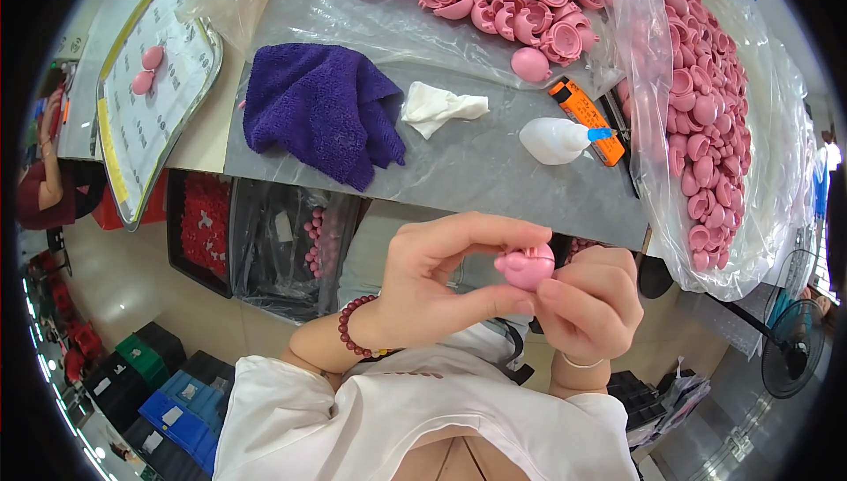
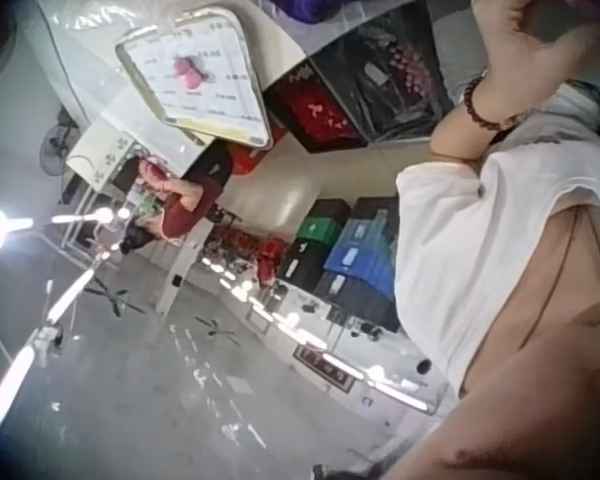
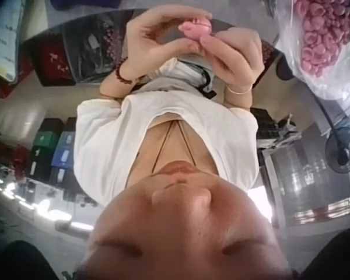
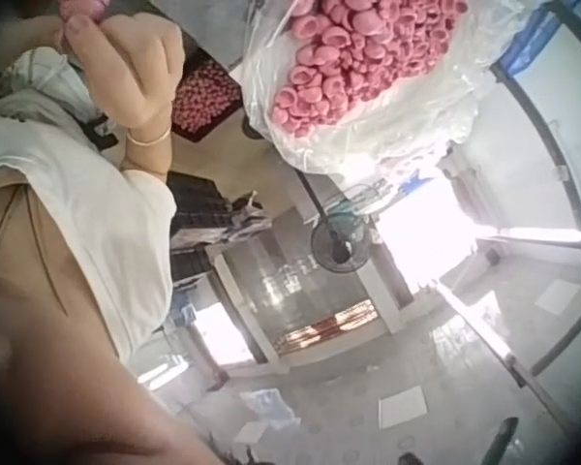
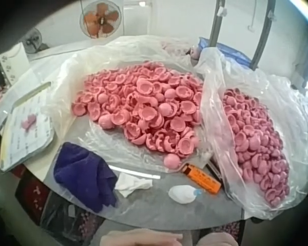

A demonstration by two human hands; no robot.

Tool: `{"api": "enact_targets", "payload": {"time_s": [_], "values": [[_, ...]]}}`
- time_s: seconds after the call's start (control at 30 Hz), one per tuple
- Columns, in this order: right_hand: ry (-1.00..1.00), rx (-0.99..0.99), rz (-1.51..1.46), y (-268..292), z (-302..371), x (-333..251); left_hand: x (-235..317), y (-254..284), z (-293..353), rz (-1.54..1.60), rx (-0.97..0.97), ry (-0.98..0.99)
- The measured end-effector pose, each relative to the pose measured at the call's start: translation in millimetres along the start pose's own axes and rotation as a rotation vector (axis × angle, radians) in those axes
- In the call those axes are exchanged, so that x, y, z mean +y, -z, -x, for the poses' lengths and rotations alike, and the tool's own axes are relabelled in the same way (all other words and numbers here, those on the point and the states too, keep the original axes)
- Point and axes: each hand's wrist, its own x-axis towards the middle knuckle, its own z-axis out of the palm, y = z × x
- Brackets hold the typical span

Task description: Applying glue to the edges of pink plastic halves and joining them together to form spheres.

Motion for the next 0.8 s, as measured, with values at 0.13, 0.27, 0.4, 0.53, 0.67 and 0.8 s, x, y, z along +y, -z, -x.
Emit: {"api": "enact_targets", "payload": {"time_s": [0.13, 0.27, 0.4, 0.53, 0.67, 0.8], "values": [[-0.030, 0.154, -0.042, 1.8, 3.2, 13.0, 1.1, 6.6, -1.4, -0.072, 0.001, 0.007], [-0.208, 0.323, -0.079, -1.7, -2.7, 24.9, 4.6, 9.1, -0.6, -0.003, 0.051, 0.017], [-0.362, 0.346, -0.163, -14.4, -18.9, 29.7, 11.3, 10.1, 2.6, 0.286, 0.113, 0.215], [-0.433, 0.160, 0.065, -23.4, -33.4, 35.0, 13.1, 15.7, 0.3, 0.539, 0.038, 0.314], [-0.400, 0.024, 0.168, -25.7, -33.5, 39.6, 12.3, 17.0, -0.7, 0.729, -0.043, 0.350], [-0.525, 0.227, -0.222, -22.1, -23.8, 36.3, 19.4, 18.9, 4.8, 0.617, 0.057, 0.349]]}}
